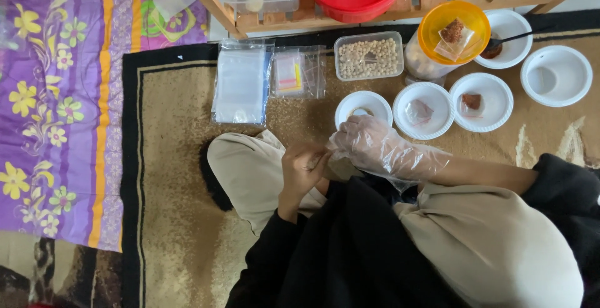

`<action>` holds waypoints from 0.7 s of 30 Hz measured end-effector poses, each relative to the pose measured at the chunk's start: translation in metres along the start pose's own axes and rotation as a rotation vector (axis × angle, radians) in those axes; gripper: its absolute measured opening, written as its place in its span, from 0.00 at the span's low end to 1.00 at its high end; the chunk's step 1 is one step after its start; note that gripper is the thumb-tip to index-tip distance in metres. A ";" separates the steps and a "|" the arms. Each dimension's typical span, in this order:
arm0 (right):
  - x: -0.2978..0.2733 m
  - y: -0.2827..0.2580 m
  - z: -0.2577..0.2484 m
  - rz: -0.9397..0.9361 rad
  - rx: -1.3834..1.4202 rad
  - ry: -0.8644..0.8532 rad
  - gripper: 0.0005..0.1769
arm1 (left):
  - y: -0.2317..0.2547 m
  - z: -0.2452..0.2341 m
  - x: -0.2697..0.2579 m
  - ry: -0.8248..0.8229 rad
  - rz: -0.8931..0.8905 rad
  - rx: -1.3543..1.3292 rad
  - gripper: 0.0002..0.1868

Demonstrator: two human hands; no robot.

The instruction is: Packaging small portions of sauce and peanuts into plastic bags while sitting on the floor.

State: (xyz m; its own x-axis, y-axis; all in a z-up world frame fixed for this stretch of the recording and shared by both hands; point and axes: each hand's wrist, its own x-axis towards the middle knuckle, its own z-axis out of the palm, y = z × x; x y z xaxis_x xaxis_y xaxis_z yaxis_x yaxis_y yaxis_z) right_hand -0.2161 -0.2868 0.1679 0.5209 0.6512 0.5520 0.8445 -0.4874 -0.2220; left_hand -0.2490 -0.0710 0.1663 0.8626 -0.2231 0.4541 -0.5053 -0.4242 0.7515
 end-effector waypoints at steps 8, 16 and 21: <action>0.002 -0.006 0.001 -0.046 -0.069 -0.054 0.15 | 0.002 0.011 -0.010 0.029 -0.009 0.038 0.04; 0.004 -0.002 0.005 -0.053 -0.008 -0.060 0.14 | 0.020 0.000 0.005 0.085 0.039 0.079 0.03; 0.015 0.012 -0.007 -0.130 0.106 -0.014 0.11 | 0.020 -0.015 0.009 0.166 0.091 0.126 0.05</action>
State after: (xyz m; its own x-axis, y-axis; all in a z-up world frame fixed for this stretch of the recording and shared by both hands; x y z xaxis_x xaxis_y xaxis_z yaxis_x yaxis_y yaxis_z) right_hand -0.1993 -0.2868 0.1793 0.4072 0.7132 0.5705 0.9130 -0.3345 -0.2336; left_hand -0.2513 -0.0683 0.1925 0.7927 -0.1226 0.5972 -0.5644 -0.5177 0.6430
